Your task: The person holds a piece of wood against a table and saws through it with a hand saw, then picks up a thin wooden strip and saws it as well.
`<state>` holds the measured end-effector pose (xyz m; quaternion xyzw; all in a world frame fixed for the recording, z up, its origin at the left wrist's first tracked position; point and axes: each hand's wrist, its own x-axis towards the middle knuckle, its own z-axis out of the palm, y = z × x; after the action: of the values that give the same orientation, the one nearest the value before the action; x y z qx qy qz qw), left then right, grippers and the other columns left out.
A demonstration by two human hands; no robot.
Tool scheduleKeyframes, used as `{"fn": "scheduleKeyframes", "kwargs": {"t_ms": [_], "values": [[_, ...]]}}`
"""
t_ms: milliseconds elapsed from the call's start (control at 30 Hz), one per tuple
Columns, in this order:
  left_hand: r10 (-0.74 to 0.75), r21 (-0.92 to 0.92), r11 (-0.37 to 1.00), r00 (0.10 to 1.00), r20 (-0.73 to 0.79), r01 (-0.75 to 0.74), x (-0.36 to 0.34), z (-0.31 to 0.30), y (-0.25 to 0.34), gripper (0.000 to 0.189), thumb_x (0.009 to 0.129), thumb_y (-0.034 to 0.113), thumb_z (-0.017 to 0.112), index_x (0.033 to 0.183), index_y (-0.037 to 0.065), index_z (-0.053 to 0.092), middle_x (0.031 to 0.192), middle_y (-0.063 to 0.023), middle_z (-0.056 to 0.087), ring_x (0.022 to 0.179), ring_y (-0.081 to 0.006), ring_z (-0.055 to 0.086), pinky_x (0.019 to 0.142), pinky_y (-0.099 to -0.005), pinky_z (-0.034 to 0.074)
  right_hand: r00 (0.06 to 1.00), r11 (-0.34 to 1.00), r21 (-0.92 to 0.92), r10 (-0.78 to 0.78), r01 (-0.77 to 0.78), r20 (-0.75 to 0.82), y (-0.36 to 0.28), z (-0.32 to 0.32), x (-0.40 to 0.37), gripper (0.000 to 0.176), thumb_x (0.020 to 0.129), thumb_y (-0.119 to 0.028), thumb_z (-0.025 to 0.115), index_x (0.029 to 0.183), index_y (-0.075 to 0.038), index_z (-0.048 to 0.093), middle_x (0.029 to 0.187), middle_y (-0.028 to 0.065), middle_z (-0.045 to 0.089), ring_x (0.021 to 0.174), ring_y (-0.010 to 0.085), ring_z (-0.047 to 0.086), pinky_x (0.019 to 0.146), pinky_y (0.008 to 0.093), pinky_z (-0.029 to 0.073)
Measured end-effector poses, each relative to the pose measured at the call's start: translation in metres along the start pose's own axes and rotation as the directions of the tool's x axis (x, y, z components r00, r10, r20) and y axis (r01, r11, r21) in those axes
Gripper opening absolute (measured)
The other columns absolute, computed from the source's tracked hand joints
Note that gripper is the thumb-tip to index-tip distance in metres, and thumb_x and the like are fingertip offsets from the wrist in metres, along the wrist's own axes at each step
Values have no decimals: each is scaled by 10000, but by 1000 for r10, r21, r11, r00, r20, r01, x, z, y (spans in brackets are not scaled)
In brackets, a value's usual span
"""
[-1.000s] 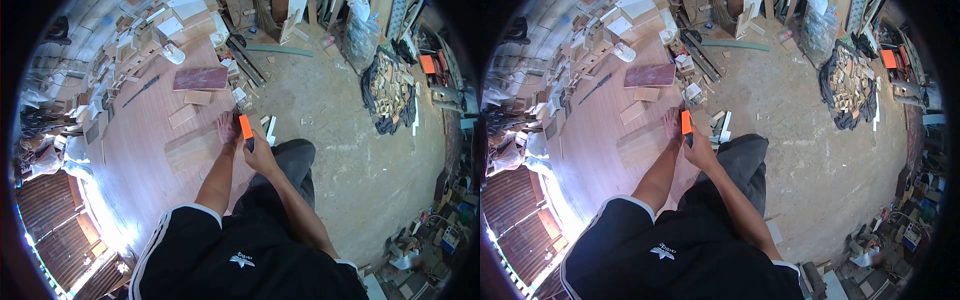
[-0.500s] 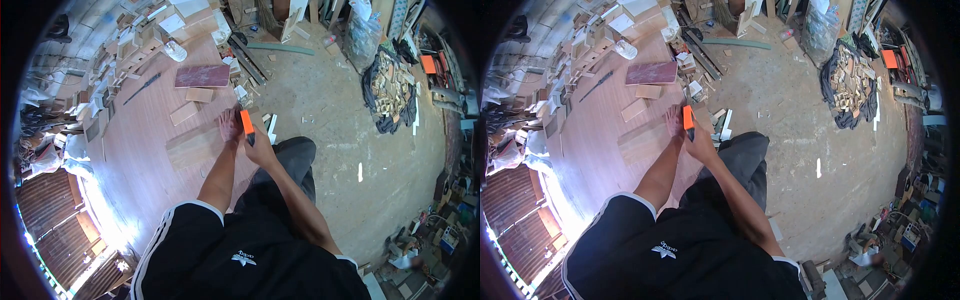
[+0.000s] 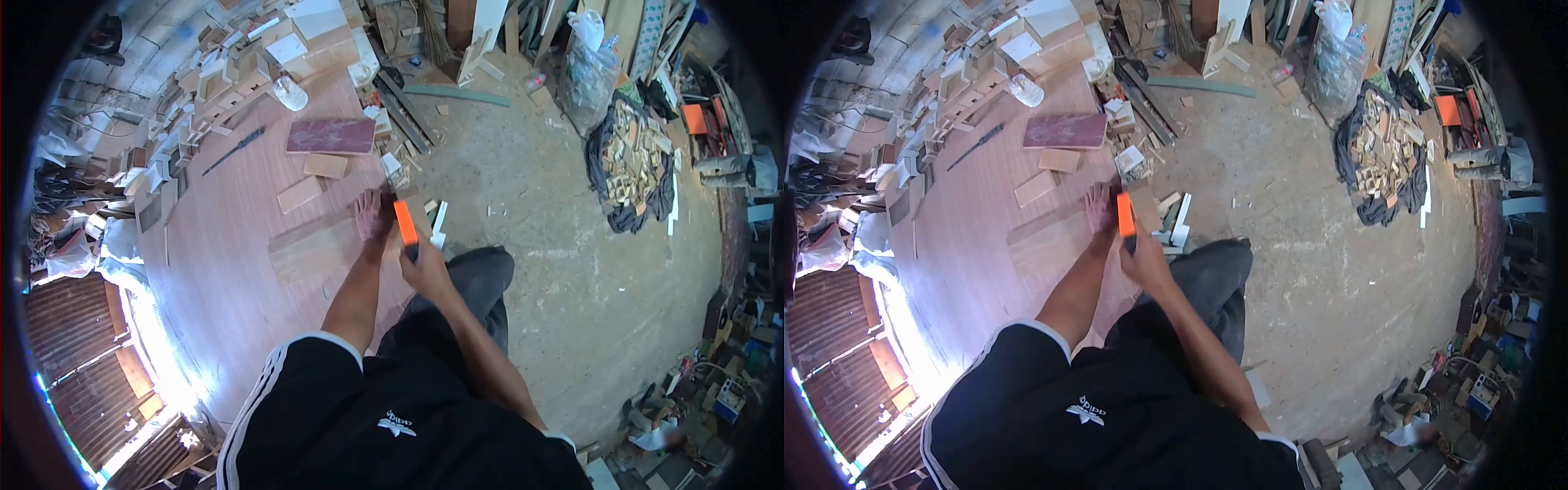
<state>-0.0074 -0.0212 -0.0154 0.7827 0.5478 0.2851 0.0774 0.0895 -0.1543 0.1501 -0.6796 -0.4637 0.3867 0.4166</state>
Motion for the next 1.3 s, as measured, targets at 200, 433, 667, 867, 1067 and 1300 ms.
{"fn": "scheduleKeyframes", "kwargs": {"t_ms": [200,433,667,867,1067,1300], "values": [[34,27,999,997,73,-36,-1,-8,0,170,877,197,546,985,72,587,960,-101,555,943,-304,525,847,-427,406,1000,997,78,-6,8,-23,-61,-39,-55,247,823,-14,577,1065,19,536,796,257,596,832,439,631,663,417,484],[24,21,999,998,54,-25,1,-21,14,157,869,205,554,965,86,592,956,-90,558,931,-293,528,839,-416,403,1000,1000,-22,-17,18,23,12,14,40,361,817,-51,582,1171,-2,528,814,270,604,798,454,619,657,432,485],[16,39,999,994,111,-21,-2,-12,5,187,870,220,535,1000,89,566,969,-91,544,975,-268,517,873,-408,391,993,992,86,89,-95,73,-61,-45,-57,318,835,5,561,1151,6,531,856,256,602,901,448,627,764,398,496],[37,95,994,994,100,-47,0,-9,-3,291,872,208,516,1125,76,570,1015,-102,550,990,-280,509,896,-393,390,999,998,-41,-54,54,2,12,21,64,281,805,-77,580,1067,15,539,857,271,598,835,448,608,676,433,472],[-37,106,994,986,162,20,-5,-12,3,286,795,200,582,1053,81,549,1016,-106,529,992,-295,504,914,-413,389,985,989,66,121,-129,119,-68,-42,-41,305,822,-28,567,1121,17,531,880,248,606,871,406,630,761,393,481],[18,21,1000,991,130,-21,-4,-6,0,179,908,223,519,1008,82,564,997,-104,533,984,-298,507,895,-421,388,993,995,45,89,-93,79,-17,4,2,379,818,-21,578,1191,15,522,856,275,611,870,428,641,724,397,495]]}}
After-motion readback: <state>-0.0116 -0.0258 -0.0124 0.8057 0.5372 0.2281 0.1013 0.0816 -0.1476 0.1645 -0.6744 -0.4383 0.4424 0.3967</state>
